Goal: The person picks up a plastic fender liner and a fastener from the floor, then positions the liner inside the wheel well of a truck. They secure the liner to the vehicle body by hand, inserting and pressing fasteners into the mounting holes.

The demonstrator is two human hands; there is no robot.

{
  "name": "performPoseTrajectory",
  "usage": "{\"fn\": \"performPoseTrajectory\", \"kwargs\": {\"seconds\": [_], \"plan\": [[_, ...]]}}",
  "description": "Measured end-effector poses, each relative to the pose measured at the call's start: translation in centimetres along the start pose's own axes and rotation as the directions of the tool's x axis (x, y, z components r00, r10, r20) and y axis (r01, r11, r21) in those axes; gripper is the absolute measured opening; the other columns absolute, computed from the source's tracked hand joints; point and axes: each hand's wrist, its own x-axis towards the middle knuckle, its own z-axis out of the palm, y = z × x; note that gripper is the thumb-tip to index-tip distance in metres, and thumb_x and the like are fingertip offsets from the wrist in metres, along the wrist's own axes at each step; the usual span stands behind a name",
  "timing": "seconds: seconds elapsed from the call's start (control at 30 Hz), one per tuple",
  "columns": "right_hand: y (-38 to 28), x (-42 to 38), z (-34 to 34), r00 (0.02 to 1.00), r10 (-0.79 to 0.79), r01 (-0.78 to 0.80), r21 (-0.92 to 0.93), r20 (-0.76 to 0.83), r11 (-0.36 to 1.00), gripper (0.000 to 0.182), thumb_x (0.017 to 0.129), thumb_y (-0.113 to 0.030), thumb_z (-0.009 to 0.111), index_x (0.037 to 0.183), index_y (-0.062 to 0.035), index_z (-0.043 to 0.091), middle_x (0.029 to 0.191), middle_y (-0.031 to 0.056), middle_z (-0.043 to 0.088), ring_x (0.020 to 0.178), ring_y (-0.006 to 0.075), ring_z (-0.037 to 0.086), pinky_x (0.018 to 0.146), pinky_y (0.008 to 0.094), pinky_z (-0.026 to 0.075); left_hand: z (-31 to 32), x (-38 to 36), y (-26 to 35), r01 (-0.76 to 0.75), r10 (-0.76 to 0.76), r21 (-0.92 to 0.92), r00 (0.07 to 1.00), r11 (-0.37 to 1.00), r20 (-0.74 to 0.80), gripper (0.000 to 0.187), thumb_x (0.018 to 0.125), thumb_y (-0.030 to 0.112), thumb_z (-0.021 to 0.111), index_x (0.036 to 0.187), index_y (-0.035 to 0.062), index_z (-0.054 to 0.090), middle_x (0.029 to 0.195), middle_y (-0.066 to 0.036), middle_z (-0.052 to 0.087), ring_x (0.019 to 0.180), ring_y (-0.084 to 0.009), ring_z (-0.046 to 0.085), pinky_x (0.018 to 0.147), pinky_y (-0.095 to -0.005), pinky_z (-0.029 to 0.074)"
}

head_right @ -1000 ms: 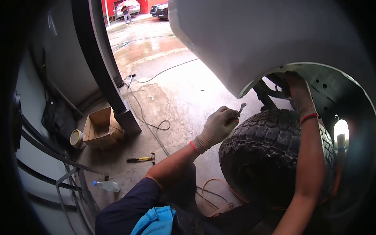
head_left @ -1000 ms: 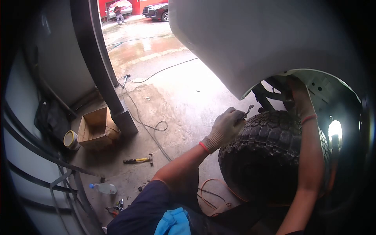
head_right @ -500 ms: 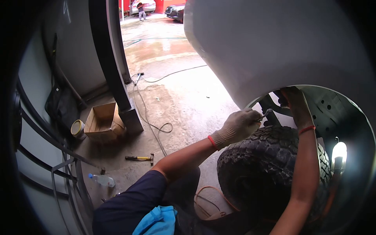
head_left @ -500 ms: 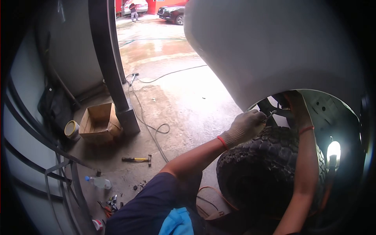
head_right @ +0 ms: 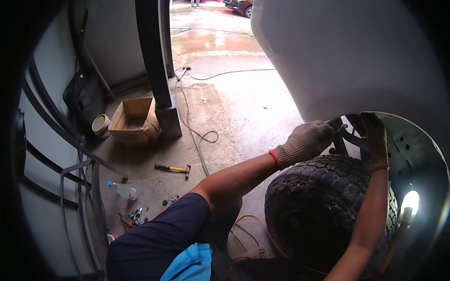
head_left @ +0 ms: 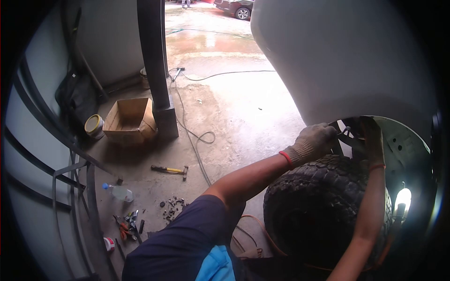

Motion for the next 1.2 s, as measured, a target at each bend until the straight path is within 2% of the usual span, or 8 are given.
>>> {"fn": "performPoseTrajectory", "kwargs": {"seconds": [0.33, 0.43, 0.53, 0.6, 0.73, 0.77, 0.9, 1.2], "plan": [[2.9, -0.5, 1.5, 0.991, -0.012, 0.001, -0.083, -0.132, 0.997, 0.035, 0.081, -0.01, 0.068, 0.115, 0.0002, 0.065, 0.111, 0.0192, 0.066, 0.095, 0.036, 0.067, 0.079, 0.0402, 0.054, 2.4, 1.8, 0.6, -0.051, 0.024, -0.218, 0.992, 0.975, -0.128, 0.017, 0.094, 0.023, 0.061, 0.098, 0.0095, 0.07, 0.085, -0.016, 0.071, 0.082, -0.0382, 0.07, 0.074, -0.048, 0.056], [0.8, -0.6, 1.6, 0.869, 0.494, -0.403, 0.541, -0.028, 0.738, 0.029, 0.088, -0.014, 0.063, 0.114, -0.0014, 0.066, 0.104, 0.0164, 0.068, 0.089, 0.0288, 0.069, 0.076, 0.0369, 0.055, 3.7, 2.9, 0.1, -0.085, 0.049, -0.225, 0.985, 0.971, -0.165, 0.021, 0.096, 0.027, 0.06, 0.108, 0.0105, 0.067, 0.089, -0.017, 0.072, 0.085, -0.0391, 0.07, 0.075, -0.0491, 0.055], [-0.1, -0.2, 1.0, 0.884, 0.467, -0.374, 0.57, -0.019, 0.731, 0.019, 0.096, -0.021, 0.057, 0.101, -0.0039, 0.065, 0.086, 0.0078, 0.064, 0.076, 0.017, 0.065, 0.066, 0.0325, 0.051, 4.0, 3.8, 0.9, -0.024, 0.004, -0.157, 0.992, 0.987, -0.126, 0.024, 0.094, 0.027, 0.061, 0.111, 0.0103, 0.067, 0.093, -0.017, 0.072, 0.09, -0.0383, 0.07, 0.077, -0.0485, 0.054], [-2.3, 0.6, 0.0, 0.777, 0.616, -0.466, 0.778, 0.131, 0.422, 0.015, 0.095, -0.02, 0.058, 0.09, -0.0064, 0.061, 0.082, 0.0024, 0.062, 0.065, 0.0124, 0.06, 0.059, 0.031, 0.048, 5.4, 4.3, 0.4, -0.09, 0.063, -0.134, 0.979, 0.987, -0.193, 0.023, 0.095, 0.027, 0.06, 0.108, 0.0107, 0.068, 0.092, -0.016, 0.072, 0.089, -0.0384, 0.069, 0.076, -0.0476, 0.054], [-2.4, 0.2, -1.5, 0.768, 0.573, -0.552, 0.75, 0.286, 0.366, 0.024, 0.089, -0.021, 0.068, 0.107, -0.0061, 0.066, 0.096, 0.005, 0.068, 0.077, 0.0168, 0.067, 0.068, 0.0316, 0.055, 7.7, 4.5, -0.3, -0.19, 0.138, -0.232, 0.965, 0.954, -0.223, 0.015, 0.098, 0.015, 0.056, 0.105, 0.0085, 0.068, 0.09, -0.013, 0.07, 0.082, -0.0322, 0.069, 0.071, -0.0412, 0.053], [-2.3, -0.1, -1.8, 0.756, 0.574, -0.577, 0.733, 0.313, 0.36, 0.028, 0.087, -0.021, 0.071, 0.111, -0.006, 0.067, 0.1, 0.0056, 0.069, 0.08, 0.0179, 0.069, 0.071, 0.0318, 0.057, 8.3, 5.0, -1.3, -0.362, 0.369, 0.074, 0.895, 0.929, -0.249, 0.014, 0.097, 0.012, 0.058, 0.106, 0.0087, 0.069, 0.095, -0.013, 0.07, 0.085, -0.0312, 0.068, 0.071, -0.0411, 0.053], [-0.7, -1.2, -2.9, 0.829, 0.543, -0.492, 0.638, 0.135, 0.592, 0.025, 0.096, -0.026, 0.06, 0.099, -0.0029, 0.067, 0.082, 0.0013, 0.065, 0.066, 0.0103, 0.06, 0.062, 0.0273, 0.052, 9.2, 5.2, 0.1, 0.009, -0.046, -0.235, 0.988, 0.972, -0.15, 0.026, 0.098, 0.017, 0.06, 0.119, 0.0042, 0.066, 0.104, -0.018, 0.07, 0.093, -0.0355, 0.068, 0.082, -0.0407, 0.053], [-3.4, -0.7, -5.5, 0.838, 0.406, -0.522, 0.753, 0.365, 0.4, 0.019, 0.097, -0.018, 0.06, 0.109, -0.0066, 0.07, 0.103, 0.0038, 0.069, 0.089, 0.0117, 0.069, 0.077, 0.0281, 0.058, 9.1, 4.8, 3.6, -0.176, 0.12, -0.091, 0.894, 0.98, -0.431, 0.018, 0.095, 0.013, 0.06, 0.107, 0.0009, 0.066, 0.098, -0.015, 0.071, 0.086, -0.0316, 0.068, 0.077, -0.039, 0.054]]}}
